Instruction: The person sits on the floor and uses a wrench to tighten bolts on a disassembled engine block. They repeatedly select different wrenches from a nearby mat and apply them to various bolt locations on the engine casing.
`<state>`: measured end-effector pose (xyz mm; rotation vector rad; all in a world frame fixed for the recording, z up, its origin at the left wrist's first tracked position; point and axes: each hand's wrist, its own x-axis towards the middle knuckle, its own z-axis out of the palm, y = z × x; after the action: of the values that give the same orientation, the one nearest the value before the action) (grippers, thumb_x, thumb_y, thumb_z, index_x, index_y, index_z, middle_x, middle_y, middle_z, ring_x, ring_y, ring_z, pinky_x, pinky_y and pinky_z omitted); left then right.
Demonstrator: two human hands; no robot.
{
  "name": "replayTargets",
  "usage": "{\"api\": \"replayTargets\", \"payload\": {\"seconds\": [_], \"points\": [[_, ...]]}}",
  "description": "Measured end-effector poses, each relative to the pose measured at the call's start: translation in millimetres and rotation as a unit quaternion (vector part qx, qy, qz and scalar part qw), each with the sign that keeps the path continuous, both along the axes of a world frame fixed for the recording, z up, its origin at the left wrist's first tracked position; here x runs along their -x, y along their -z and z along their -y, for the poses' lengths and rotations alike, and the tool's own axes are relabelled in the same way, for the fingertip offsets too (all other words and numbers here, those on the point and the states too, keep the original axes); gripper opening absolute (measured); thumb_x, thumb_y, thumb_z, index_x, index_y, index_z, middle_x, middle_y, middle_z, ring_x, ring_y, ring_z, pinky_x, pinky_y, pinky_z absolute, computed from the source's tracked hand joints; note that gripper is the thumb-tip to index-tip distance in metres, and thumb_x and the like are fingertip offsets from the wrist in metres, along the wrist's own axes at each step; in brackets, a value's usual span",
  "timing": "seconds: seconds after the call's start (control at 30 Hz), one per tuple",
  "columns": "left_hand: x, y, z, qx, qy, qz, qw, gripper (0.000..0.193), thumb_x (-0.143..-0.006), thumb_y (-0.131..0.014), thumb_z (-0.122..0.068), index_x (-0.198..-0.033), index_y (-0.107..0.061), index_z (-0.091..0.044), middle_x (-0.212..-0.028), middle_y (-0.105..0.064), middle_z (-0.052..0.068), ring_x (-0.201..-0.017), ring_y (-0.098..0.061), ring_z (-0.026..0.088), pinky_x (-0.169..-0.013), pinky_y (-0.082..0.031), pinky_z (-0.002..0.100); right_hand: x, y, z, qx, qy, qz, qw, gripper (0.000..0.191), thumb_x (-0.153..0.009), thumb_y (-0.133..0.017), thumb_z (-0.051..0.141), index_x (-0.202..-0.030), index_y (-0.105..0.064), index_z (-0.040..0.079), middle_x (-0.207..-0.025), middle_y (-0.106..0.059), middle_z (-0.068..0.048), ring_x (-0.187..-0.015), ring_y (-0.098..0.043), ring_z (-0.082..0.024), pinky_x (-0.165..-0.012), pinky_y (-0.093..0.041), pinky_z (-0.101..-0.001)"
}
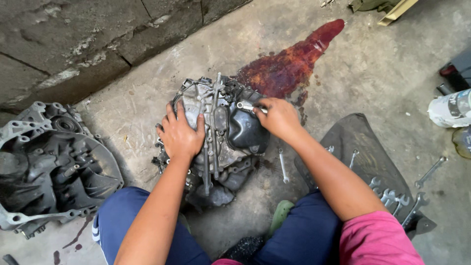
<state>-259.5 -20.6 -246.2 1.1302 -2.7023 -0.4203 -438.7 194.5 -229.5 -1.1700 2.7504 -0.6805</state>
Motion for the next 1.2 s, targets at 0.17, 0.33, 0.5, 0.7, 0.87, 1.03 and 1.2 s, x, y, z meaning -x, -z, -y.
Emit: {"api": "replayTargets", "payload": {"seconds": [0.17, 0.33, 0.5, 0.7, 0.87, 1.03, 1.2], "points": [[3, 1, 1, 0.009, 0.003, -0.002, 1.0, 0.079, -0.093, -0.056, -0.057, -0.154, -0.043, -0.008, -0.16, -0.036, 0.02, -0.134, -0.045, 0.043, -0.111, -0.028, 0.063, 41, 2, 16, -0.059, -0.052, -0.01, 0.997, 0.032, -0.091, -0.068, 0.038, -0.107, -0.078, 0.013, -0.109, -0.071, -0.015, -0.106, -0.062, -0.038, -0.088, -0.048, -0.0511], [5, 0, 0, 0.017, 0.002, -0.005, 1.0, 0.078, -0.093, -0.057, -0.057, -0.153, -0.043, -0.009, -0.16, -0.037, 0.019, -0.134, -0.046, 0.042, -0.112, -0.029, 0.061, 72, 14, 50, 0.028, -0.128, -0.141, 0.981, 0.038, -0.078, -0.074, 0.042, -0.094, -0.08, 0.009, -0.103, -0.072, -0.011, -0.111, -0.055, -0.035, -0.103, -0.036, -0.054], [7, -1, -1, 0.016, 0.0, -0.002, 1.0, 0.08, -0.092, -0.057, -0.057, -0.153, -0.043, -0.009, -0.16, -0.036, 0.019, -0.133, -0.046, 0.042, -0.113, -0.028, 0.061, 81, 20, 70, 0.095, -0.048, -0.175, 0.979, 0.035, -0.084, -0.076, 0.043, -0.087, -0.078, 0.008, -0.098, -0.072, -0.009, -0.111, -0.056, -0.033, -0.104, -0.04, -0.0502], [7, -2, -1, 0.007, 0.002, 0.005, 1.0, 0.079, -0.093, -0.056, -0.057, -0.154, -0.042, -0.009, -0.16, -0.036, 0.02, -0.135, -0.044, 0.042, -0.113, -0.027, 0.062, 63, 19, 28, 0.143, -0.02, 0.104, 0.984, 0.055, -0.085, -0.082, 0.048, -0.109, -0.07, 0.001, -0.101, -0.068, -0.011, -0.095, -0.062, -0.028, -0.087, -0.05, -0.0397], [4, -4, -3, -0.002, -0.004, 0.005, 1.0, 0.079, -0.094, -0.056, -0.058, -0.155, -0.041, -0.01, -0.16, -0.035, 0.021, -0.135, -0.044, 0.043, -0.113, -0.027, 0.063, 37, 24, 14, 0.169, -0.045, 0.264, 0.948, 0.036, -0.084, -0.083, 0.029, -0.104, -0.074, 0.001, -0.085, -0.07, -0.004, -0.077, -0.06, -0.012, -0.071, -0.051, -0.028], [1, -5, -3, -0.005, -0.003, 0.007, 1.0, 0.079, -0.093, -0.056, -0.058, -0.154, -0.042, -0.009, -0.16, -0.035, 0.019, -0.136, -0.043, 0.042, -0.112, -0.027, 0.063, 40, 33, 24, 0.168, -0.044, 0.349, 0.921, 0.026, -0.082, -0.086, 0.023, -0.097, -0.078, 0.004, -0.082, -0.072, 0.003, -0.075, -0.059, -0.005, -0.068, -0.05, -0.0249], [2, -5, -3, 0.004, -0.006, 0.005, 1.0, 0.079, -0.092, -0.057, -0.058, -0.154, -0.043, -0.009, -0.16, -0.035, 0.019, -0.134, -0.044, 0.042, -0.112, -0.027, 0.062, 47, 49, 31, 0.165, -0.049, 0.337, 0.926, 0.027, -0.08, -0.089, 0.022, -0.095, -0.076, 0.003, -0.082, -0.069, 0.003, -0.073, -0.055, -0.005, -0.064, -0.047, -0.0249]]}}
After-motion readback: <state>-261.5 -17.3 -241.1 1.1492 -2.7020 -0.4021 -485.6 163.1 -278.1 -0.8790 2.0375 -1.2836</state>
